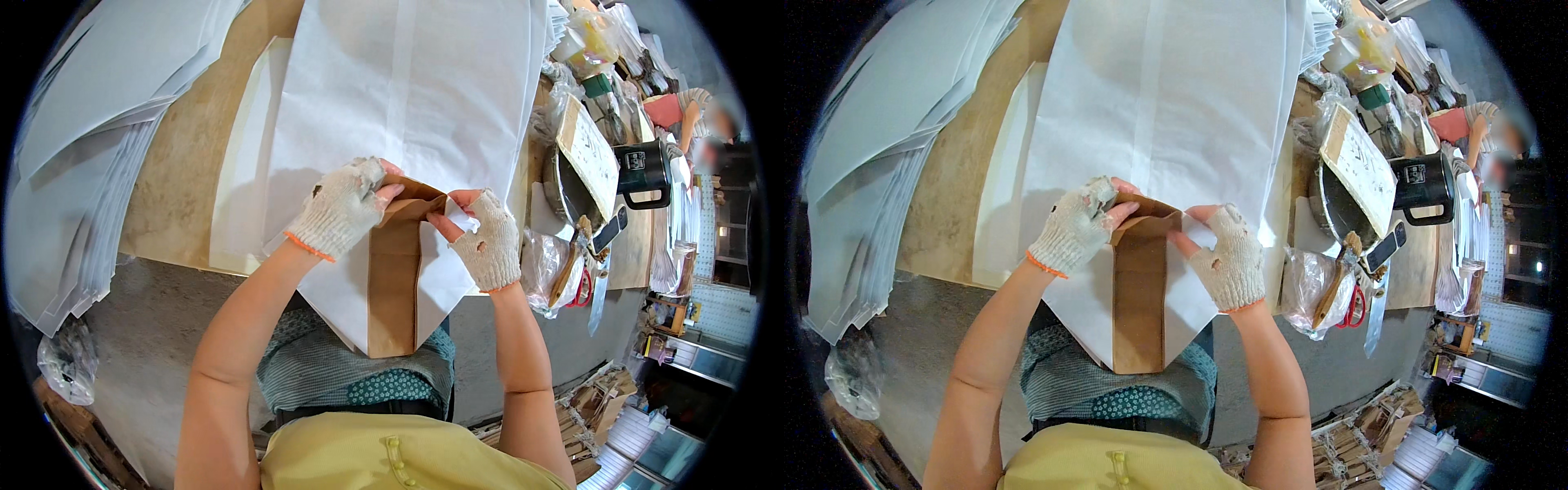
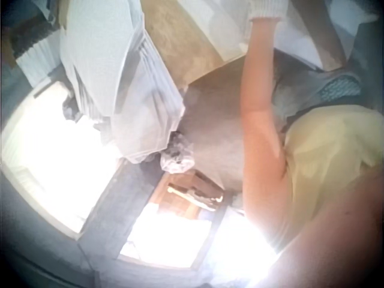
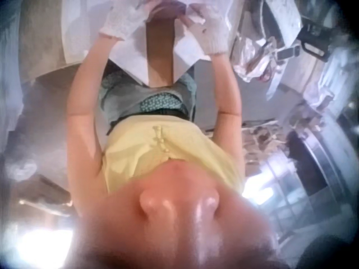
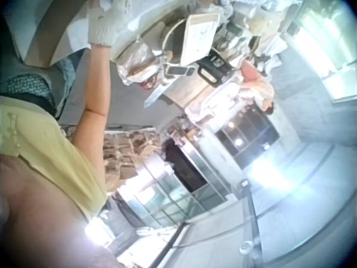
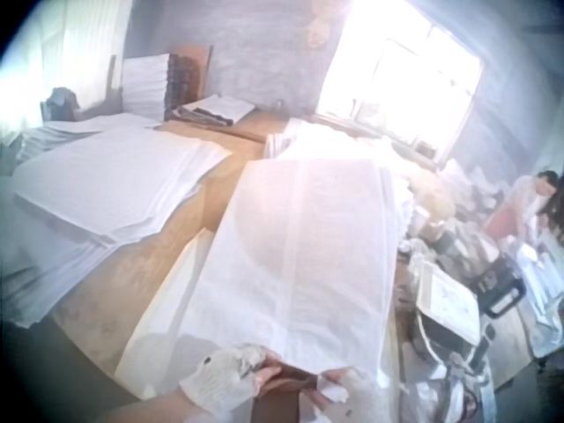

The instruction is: The person wraps a small brown box with white paper. They fold the paper around the box, apply paste with a brush, and smooth the edges to secure the wrap. The process is repeated for multiple boxes.

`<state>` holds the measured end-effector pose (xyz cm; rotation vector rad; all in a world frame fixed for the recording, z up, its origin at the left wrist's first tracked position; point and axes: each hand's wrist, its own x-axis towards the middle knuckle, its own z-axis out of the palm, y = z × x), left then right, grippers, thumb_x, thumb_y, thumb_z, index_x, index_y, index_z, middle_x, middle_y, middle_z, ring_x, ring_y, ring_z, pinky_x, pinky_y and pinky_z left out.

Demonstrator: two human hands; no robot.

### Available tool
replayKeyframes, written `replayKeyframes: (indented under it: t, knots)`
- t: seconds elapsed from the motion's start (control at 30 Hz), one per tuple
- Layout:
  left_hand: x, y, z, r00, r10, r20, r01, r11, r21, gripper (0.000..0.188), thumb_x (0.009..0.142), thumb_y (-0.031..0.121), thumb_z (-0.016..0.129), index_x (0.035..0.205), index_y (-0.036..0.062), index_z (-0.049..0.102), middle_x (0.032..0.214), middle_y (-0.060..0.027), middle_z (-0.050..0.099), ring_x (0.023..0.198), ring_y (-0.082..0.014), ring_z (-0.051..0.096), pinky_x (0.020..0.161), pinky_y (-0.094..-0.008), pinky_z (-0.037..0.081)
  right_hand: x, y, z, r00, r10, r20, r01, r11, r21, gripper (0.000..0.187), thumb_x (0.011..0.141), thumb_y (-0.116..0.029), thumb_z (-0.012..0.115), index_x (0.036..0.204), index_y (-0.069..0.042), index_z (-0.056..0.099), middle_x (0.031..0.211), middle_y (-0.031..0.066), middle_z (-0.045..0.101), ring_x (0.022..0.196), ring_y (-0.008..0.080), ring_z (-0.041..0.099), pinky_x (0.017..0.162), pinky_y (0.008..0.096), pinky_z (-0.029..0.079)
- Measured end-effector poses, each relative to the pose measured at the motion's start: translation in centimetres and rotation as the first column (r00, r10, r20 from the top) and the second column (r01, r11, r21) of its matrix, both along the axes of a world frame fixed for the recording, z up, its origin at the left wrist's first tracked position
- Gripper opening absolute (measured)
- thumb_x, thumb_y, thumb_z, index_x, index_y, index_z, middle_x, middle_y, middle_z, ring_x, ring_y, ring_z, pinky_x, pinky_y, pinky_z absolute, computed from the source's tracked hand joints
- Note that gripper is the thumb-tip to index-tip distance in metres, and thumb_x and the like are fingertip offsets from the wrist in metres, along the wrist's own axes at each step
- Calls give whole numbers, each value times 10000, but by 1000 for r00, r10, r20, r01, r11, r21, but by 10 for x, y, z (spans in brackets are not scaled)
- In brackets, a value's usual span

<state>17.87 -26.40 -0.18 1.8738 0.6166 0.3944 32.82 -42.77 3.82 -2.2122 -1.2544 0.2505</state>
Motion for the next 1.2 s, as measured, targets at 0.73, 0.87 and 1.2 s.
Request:
replayKeyframes:
  t: [0.73, 0.87, 1.2]
  knots:
    - [-4, 0, 9, 1000, -31, 3, 31, 999, -17, 197, 960, 187, 632, 1050, 16, 670, 1001, -91, 686, 908, -199, 652, 838, -312, 506, 47, -8, 15, 924, 196, -328, -241, 965, -102, 335, 858, -200, 742, 1174, -89, 719, 863, 141, 725, 730, 183, 665, 692, 311, 517]
    - [-4, 0, 11, 999, -23, -30, 21, 999, -48, 196, 962, 186, 630, 1055, 17, 665, 967, -94, 685, 883, -186, 643, 820, -308, 503, 39, -6, 22, 907, 88, -411, -150, 981, -120, 346, 833, -137, 760, 1172, -74, 723, 921, 131, 745, 778, 172, 683, 737, 289, 526]
    - [2, 0, 4, 1000, 23, -22, -23, 999, -26, 175, 962, 174, 627, 1057, 30, 655, 942, -97, 688, 878, -194, 647, 816, -309, 503, -4, -5, -26, 994, 32, 107, -38, 998, 54, 739, 713, -237, 862, 1363, -117, 531, 1082, 141, 634, 1001, 314, 608, 871, 425, 488]
